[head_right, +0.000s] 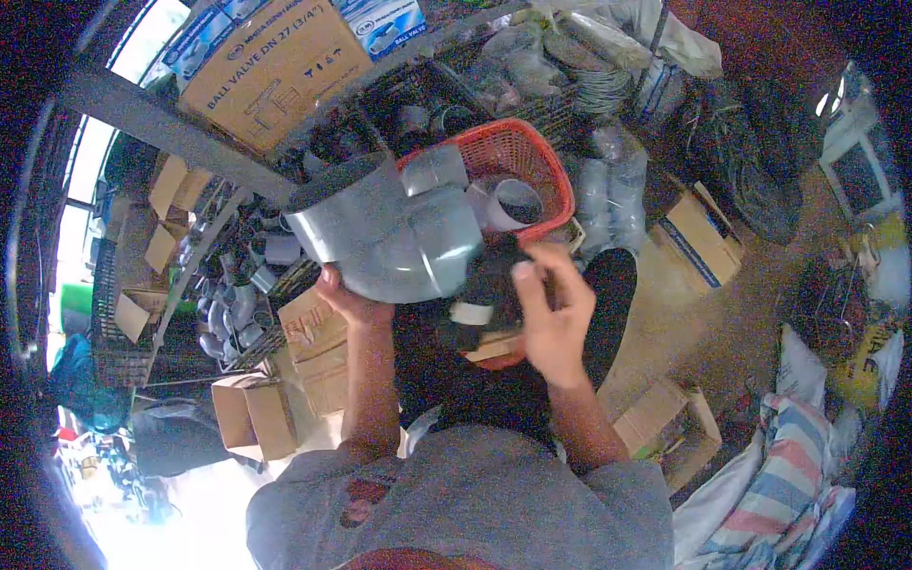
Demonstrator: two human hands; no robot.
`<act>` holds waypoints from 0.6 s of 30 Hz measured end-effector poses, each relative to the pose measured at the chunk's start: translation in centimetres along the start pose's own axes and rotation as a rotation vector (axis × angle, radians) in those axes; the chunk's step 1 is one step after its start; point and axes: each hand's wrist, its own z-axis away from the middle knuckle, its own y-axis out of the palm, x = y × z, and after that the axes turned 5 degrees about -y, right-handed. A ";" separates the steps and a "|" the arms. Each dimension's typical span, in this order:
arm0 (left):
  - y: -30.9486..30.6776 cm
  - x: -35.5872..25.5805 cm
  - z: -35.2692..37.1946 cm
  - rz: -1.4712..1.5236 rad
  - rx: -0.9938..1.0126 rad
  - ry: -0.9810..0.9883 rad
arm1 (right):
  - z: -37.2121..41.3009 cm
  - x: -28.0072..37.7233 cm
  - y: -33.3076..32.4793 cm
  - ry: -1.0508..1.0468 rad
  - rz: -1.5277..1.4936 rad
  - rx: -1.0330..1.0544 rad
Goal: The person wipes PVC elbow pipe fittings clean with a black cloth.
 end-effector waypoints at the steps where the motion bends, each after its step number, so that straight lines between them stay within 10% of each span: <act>1: 0.0 0.2 0.0 0.001 0.000 -0.002 | 0.1 0.2 -0.4 0.217 -0.159 -0.052; 14: -2.5 5.3 -3.5 0.240 0.249 -0.071 | -3.1 -7.0 -1.2 0.491 -0.449 -0.201; 18: -2.5 7.1 -3.2 0.304 0.370 -0.231 | -3.8 -2.1 1.2 0.488 -0.448 0.306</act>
